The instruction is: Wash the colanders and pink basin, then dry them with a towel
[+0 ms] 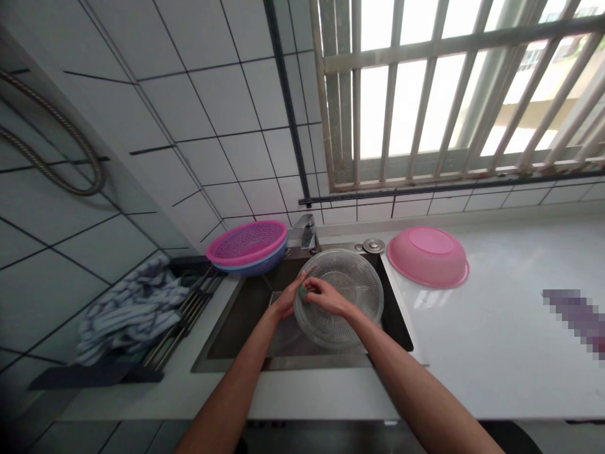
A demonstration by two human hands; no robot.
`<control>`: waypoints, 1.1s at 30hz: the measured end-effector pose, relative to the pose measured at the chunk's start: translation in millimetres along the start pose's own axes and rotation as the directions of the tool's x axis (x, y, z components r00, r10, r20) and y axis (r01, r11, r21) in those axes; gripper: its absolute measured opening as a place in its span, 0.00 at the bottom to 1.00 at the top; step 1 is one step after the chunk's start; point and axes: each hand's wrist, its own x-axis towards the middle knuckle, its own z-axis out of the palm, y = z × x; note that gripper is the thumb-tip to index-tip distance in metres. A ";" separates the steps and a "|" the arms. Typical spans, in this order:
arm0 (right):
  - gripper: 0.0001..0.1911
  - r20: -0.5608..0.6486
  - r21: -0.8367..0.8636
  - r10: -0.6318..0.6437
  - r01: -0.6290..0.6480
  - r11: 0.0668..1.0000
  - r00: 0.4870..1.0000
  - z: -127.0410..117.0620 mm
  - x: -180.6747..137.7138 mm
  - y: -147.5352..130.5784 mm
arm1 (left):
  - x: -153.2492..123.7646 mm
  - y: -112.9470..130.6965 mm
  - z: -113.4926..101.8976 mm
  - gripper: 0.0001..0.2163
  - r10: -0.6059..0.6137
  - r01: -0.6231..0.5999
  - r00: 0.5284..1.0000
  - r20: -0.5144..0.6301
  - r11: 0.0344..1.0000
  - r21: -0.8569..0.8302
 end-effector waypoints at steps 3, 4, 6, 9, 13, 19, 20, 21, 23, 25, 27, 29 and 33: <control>0.12 -0.376 0.081 -0.016 0.050 0.995 0.926 -17.1 4.2 -6.7 | -0.7 1.3 2.8 0.25 -0.027 0.028 0.999 -0.031 1.000 0.012; 0.12 -0.450 0.083 -0.019 0.063 0.995 0.893 -21.9 4.7 -9.0 | -0.9 1.6 3.8 0.25 -0.035 0.035 0.999 -0.041 0.999 0.014; 0.13 -0.454 0.068 -0.032 0.071 0.995 0.891 -26.4 3.8 -11.8 | -1.3 1.9 5.7 0.25 -0.042 0.042 0.998 -0.040 0.999 0.014; 0.09 -0.104 -0.006 -0.006 0.006 1.000 0.995 -18.2 -1.4 -8.5 | -2.4 1.8 7.0 0.25 -0.036 0.037 0.999 -0.021 0.999 0.022; 0.04 0.344 -0.110 0.112 -0.079 0.991 0.932 1.5 -7.9 2.4 | -3.2 1.6 5.1 0.23 0.014 -0.008 0.996 -0.090 0.998 0.061; 0.12 -0.150 0.136 -0.004 0.024 0.990 0.989 -8.8 1.4 -6.1 | -1.4 2.3 3.5 0.25 -0.025 0.026 0.999 -0.030 1.000 0.010; 0.13 -0.281 0.189 0.003 0.052 0.981 0.960 -14.7 3.3 -8.9 | -1.5 2.4 3.9 0.25 -0.032 0.032 0.999 -0.031 0.999 0.006; 0.13 -0.381 0.223 0.018 0.072 0.972 0.924 -20.3 4.6 -11.2 | -1.8 2.5 4.6 0.25 -0.037 0.037 0.999 -0.033 0.999 0.001; 0.13 -0.454 0.242 0.035 0.086 0.967 0.890 -27.7 4.5 -13.4 | -2.1 2.3 5.9 0.25 -0.042 0.042 0.999 -0.031 0.999 -0.006; 0.12 -0.345 0.207 0.022 0.053 0.977 0.938 -27.0 1.7 -12.3 | -1.7 1.6 6.6 0.25 -0.029 0.030 0.999 -0.031 1.000 0.002; 0.08 -0.116 0.110 0.008 0.004 0.994 0.993 -18.0 -1.9 -8.8 | -0.8 0.7 5.7 0.24 -0.015 0.015 1.000 -0.026 1.000 0.002; 0.04 0.111 -0.009 0.031 -0.030 1.000 0.993 -5.6 -4.3 -4.4 | 0.2 0.1 3.4 0.24 -0.008 0.007 1.000 -0.017 1.000 -0.018; 0.06 0.154 -0.014 0.013 -0.011 1.000 0.988 4.8 -2.4 -1.6 | 0.8 0.8 0.0 0.26 -0.017 0.016 1.000 -0.016 0.999 -0.040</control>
